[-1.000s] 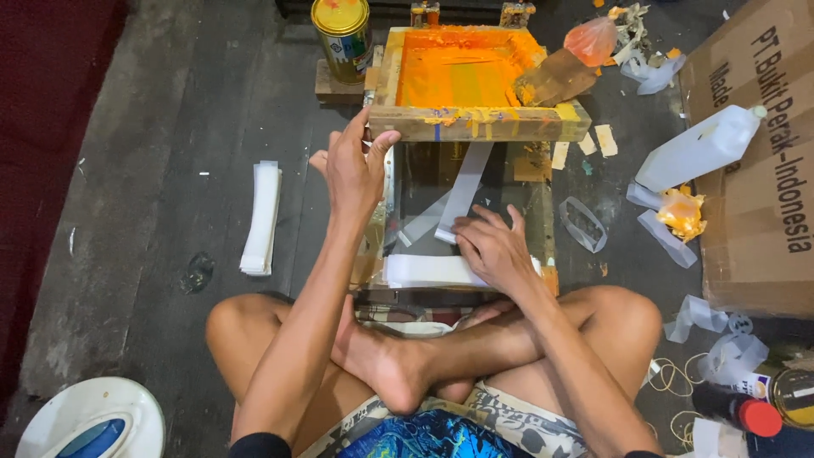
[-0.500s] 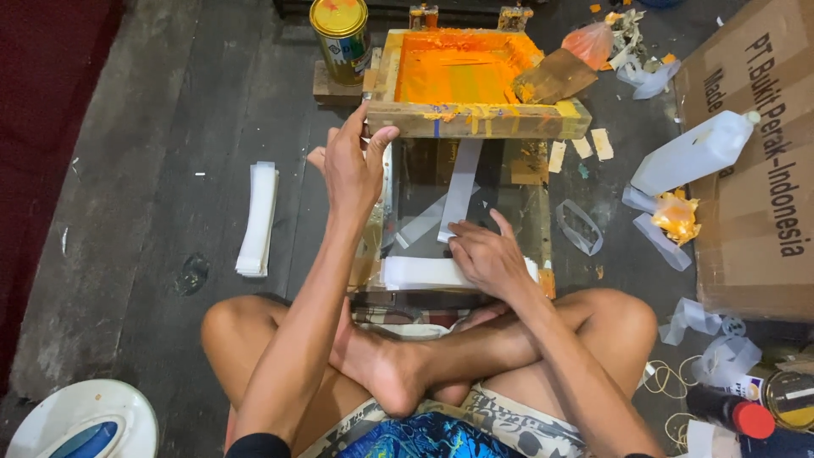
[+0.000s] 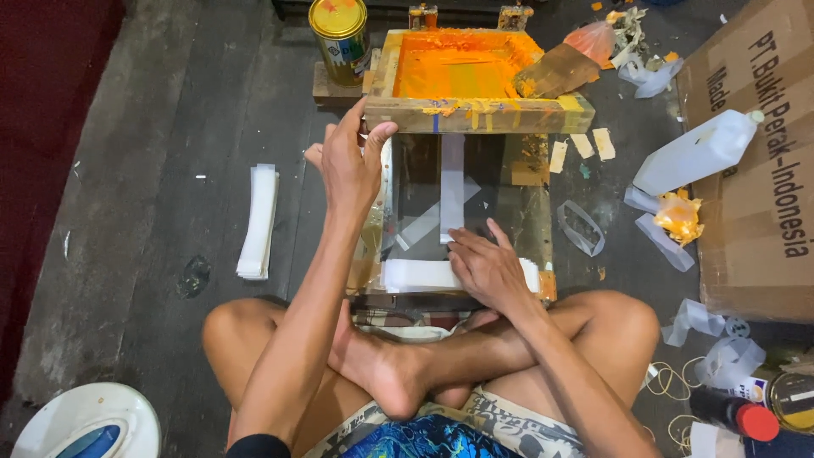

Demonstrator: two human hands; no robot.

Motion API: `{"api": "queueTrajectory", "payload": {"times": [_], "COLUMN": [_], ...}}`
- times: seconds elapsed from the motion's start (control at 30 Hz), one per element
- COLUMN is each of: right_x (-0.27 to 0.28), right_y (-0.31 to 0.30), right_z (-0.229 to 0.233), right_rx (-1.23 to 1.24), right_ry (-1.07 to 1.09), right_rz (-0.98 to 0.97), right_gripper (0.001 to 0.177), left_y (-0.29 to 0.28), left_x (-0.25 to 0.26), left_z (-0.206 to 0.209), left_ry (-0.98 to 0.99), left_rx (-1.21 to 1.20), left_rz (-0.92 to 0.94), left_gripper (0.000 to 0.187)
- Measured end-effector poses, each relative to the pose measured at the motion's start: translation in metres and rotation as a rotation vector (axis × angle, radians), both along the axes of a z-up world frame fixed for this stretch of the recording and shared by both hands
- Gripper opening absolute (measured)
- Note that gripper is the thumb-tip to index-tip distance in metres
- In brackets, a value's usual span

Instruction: The person sits on the floor and uses a squeegee to spread orange ink across a screen printing frame. They then place a white strip of material under the frame, pull it through to apply the ink, and repeat the process with multiple strips.

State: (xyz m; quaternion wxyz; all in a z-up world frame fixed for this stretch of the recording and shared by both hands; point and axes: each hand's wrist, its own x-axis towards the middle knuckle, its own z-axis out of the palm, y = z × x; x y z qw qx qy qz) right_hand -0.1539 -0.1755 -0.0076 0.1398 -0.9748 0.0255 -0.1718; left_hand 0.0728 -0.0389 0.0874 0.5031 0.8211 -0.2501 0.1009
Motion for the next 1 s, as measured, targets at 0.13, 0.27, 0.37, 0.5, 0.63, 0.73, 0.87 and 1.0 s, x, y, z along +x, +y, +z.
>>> {"api": "queueTrajectory", "payload": {"times": [0.13,0.27,0.37,0.5,0.63,0.73,0.87,1.0], "right_x": [0.005,0.010,0.012,0.012,0.006,-0.005,-0.018,-0.019], "right_y": [-0.013,-0.015,-0.015,-0.016,-0.010,-0.004,0.011,0.009], "right_z": [-0.012,-0.014,-0.014,-0.018,-0.005,-0.001,0.001,-0.008], "right_rx": [-0.009,-0.004,-0.007,-0.015,-0.037,-0.016,0.011,0.039], "right_ry": [-0.024,-0.034,-0.033,-0.096,-0.189,-0.207,-0.238,-0.252], "right_rz": [-0.002,-0.020,-0.027,-0.012,-0.011,0.010,0.046,0.012], "right_gripper": [0.035,0.034,0.034,0.031,0.029,0.034,0.027,0.027], "left_y": [-0.002,0.001,0.001,0.001,0.003,0.008,0.026,0.040], "left_x": [-0.001,-0.002,-0.002,0.000,-0.004,-0.011,-0.027,-0.045], "left_z": [0.003,0.004,0.005,0.001,-0.003,-0.008,-0.023,-0.050], "left_ry": [0.015,0.035,0.036,0.012,-0.001,-0.003,0.024,0.135], "left_rx": [0.003,0.029,0.037,0.035,0.004,0.015,0.120,0.220], "left_rz": [0.018,0.003,0.004,-0.008,0.005,-0.001,-0.049,-0.120], "left_gripper": [0.052,0.051,0.052,0.052,0.052,0.052,0.059,0.061]}}
